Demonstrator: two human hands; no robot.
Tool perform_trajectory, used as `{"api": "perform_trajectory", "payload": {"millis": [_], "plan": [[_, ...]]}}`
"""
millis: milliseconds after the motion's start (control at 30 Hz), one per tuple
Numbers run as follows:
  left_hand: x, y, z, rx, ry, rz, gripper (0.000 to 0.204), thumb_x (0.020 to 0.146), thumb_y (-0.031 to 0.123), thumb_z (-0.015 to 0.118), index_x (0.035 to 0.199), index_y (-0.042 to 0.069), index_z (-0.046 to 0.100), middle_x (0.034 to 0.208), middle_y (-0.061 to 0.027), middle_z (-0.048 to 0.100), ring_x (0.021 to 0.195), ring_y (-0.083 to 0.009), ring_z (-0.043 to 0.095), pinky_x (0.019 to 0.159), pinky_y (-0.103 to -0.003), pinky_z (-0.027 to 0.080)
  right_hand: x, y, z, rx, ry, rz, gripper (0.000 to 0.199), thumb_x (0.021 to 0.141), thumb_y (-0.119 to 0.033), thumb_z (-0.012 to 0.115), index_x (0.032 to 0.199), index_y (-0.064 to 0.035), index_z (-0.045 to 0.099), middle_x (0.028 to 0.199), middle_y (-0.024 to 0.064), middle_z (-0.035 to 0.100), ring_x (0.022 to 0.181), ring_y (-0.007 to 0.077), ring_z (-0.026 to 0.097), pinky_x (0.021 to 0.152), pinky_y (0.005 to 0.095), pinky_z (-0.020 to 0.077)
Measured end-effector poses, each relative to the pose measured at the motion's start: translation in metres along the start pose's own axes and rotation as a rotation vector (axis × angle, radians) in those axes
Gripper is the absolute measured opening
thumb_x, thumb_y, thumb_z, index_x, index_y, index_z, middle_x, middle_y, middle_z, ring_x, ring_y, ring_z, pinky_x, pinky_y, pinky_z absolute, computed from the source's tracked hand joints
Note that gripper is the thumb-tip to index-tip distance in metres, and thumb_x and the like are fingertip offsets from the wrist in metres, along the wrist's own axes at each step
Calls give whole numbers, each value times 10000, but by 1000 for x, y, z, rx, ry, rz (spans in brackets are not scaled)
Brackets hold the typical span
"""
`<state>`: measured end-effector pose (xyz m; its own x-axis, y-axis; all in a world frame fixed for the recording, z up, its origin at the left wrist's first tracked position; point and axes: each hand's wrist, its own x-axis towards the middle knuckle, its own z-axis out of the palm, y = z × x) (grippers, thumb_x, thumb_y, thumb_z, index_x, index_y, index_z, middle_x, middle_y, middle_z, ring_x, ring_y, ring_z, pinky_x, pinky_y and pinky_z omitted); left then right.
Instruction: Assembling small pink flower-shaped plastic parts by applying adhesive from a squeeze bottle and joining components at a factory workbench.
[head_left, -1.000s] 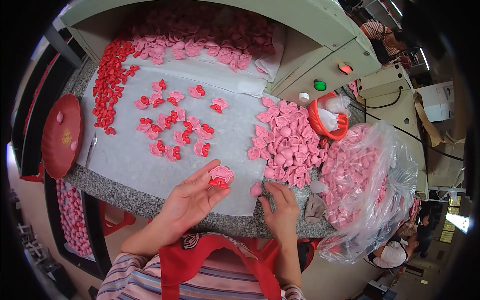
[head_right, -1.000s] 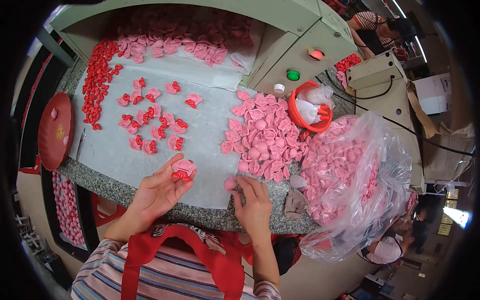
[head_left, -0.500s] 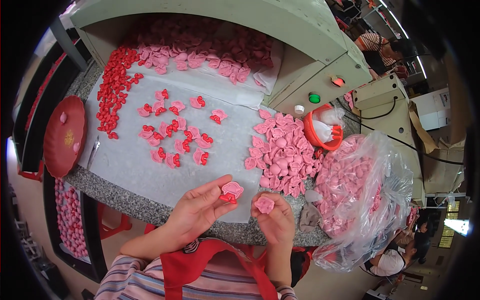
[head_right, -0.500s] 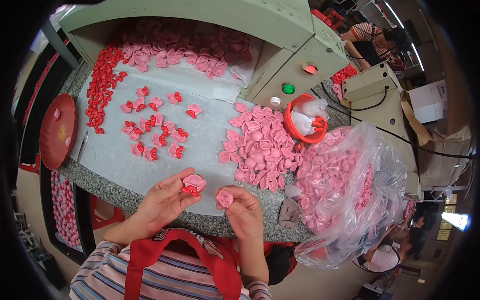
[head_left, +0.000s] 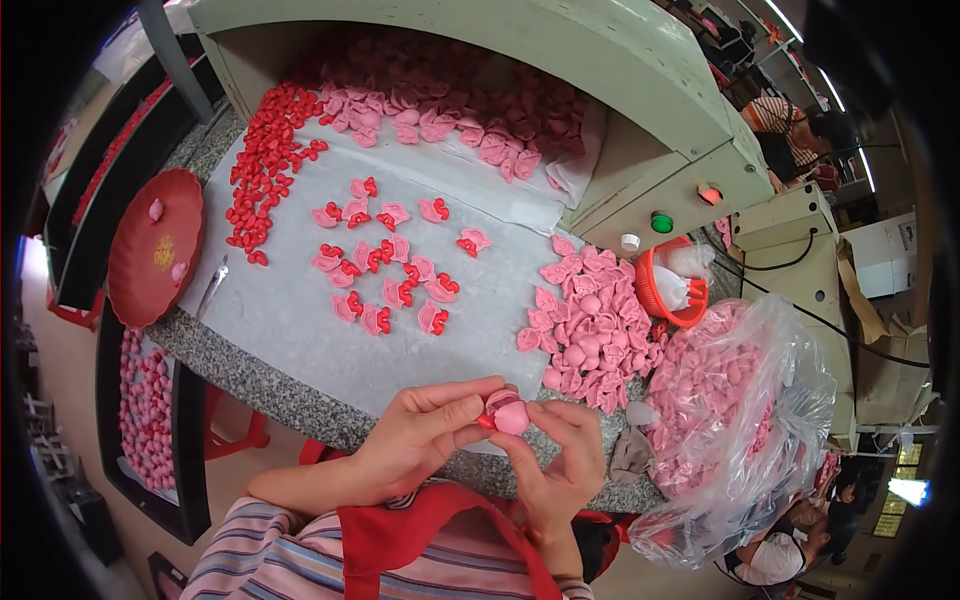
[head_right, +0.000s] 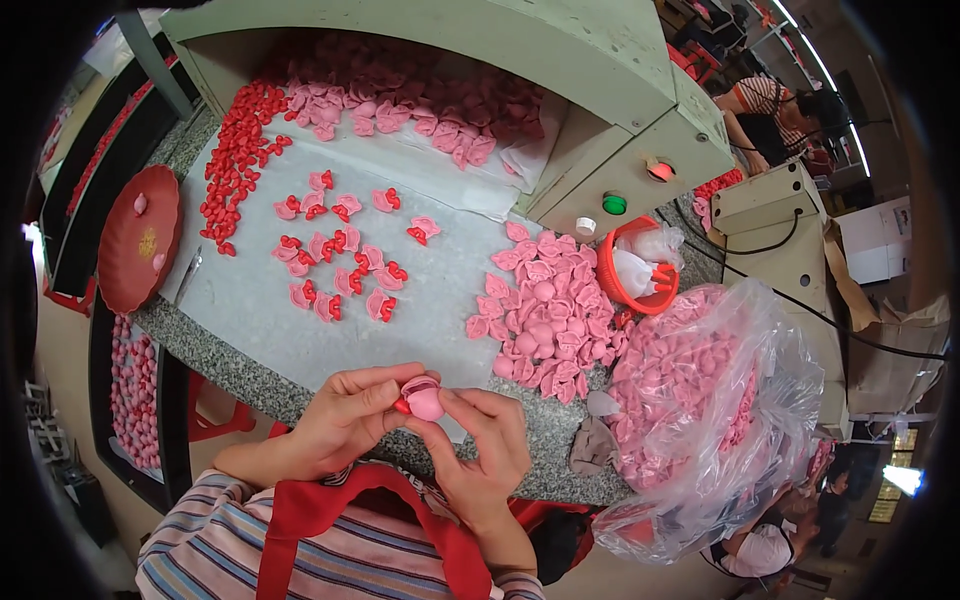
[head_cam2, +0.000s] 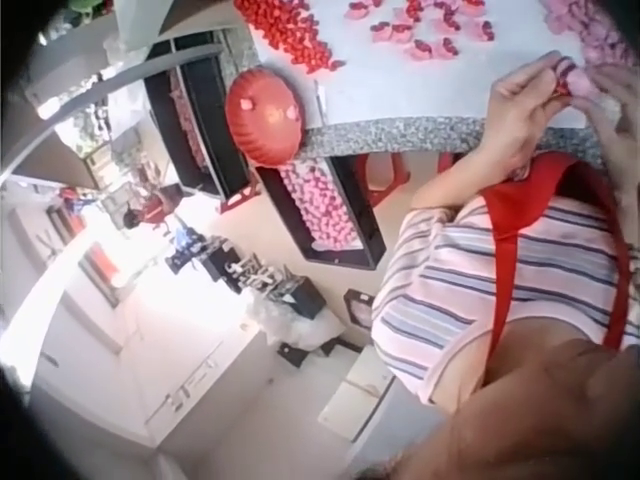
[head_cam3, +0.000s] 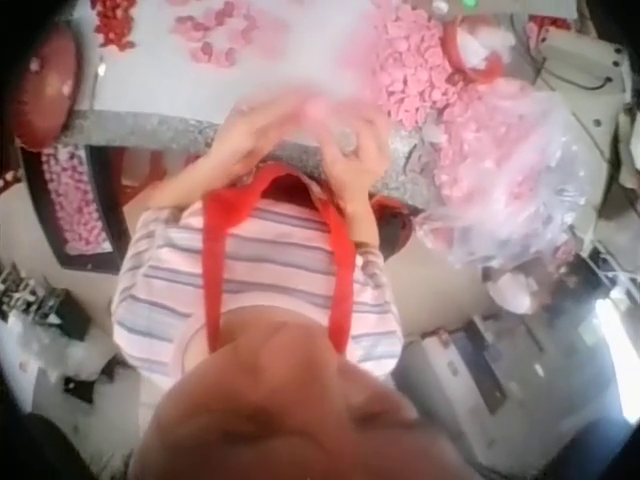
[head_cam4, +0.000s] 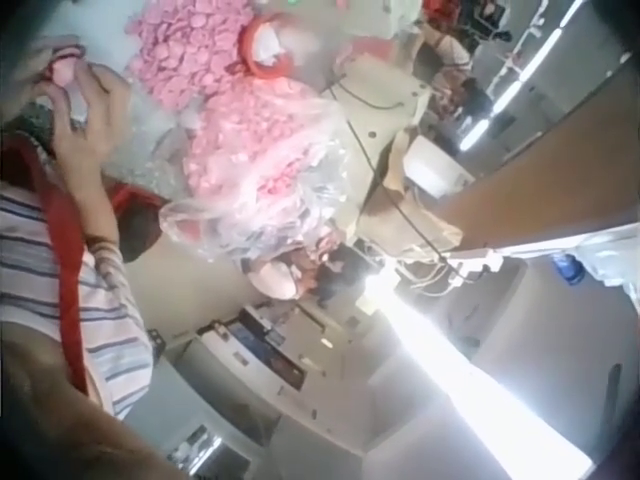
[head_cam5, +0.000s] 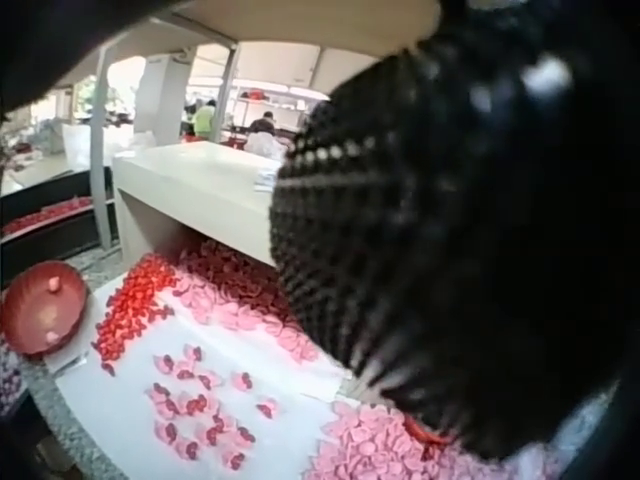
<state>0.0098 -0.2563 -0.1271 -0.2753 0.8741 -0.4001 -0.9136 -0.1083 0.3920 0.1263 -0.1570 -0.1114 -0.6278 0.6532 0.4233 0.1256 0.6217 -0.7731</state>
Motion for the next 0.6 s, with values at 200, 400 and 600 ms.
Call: {"api": "perform_trajectory", "payload": {"millis": [200, 400, 600], "plan": [[-2, 1, 4, 51, -4, 49, 295, 893, 86, 513, 1157, -42, 534, 1154, -157, 563, 1047, -208, 555, 882, -324, 469, -2, 1, 1, -10, -12, 0, 391, 551, -28, 802, 903, -4, 635, 896, 102, 585, 798, 209, 567, 716, 286, 450], [-3, -1, 3, 102, -23, 86, 278, 887, 66, 514, 1141, -43, 549, 1152, -167, 562, 1043, -216, 556, 883, -337, 464, -3, 1, 0, 15, -6, 26, 393, 546, -32, 807, 896, 0, 632, 897, 100, 585, 806, 205, 564, 721, 289, 449], [-4, -2, 2, 161, -21, 101, 265, 886, 49, 507, 1129, -46, 556, 1170, -183, 545, 1046, -228, 553, 880, -342, 464, -5, 2, 0, 54, -12, 17, 393, 546, -14, 801, 897, -1, 623, 905, 102, 582, 811, 209, 562, 727, 291, 448]]}}
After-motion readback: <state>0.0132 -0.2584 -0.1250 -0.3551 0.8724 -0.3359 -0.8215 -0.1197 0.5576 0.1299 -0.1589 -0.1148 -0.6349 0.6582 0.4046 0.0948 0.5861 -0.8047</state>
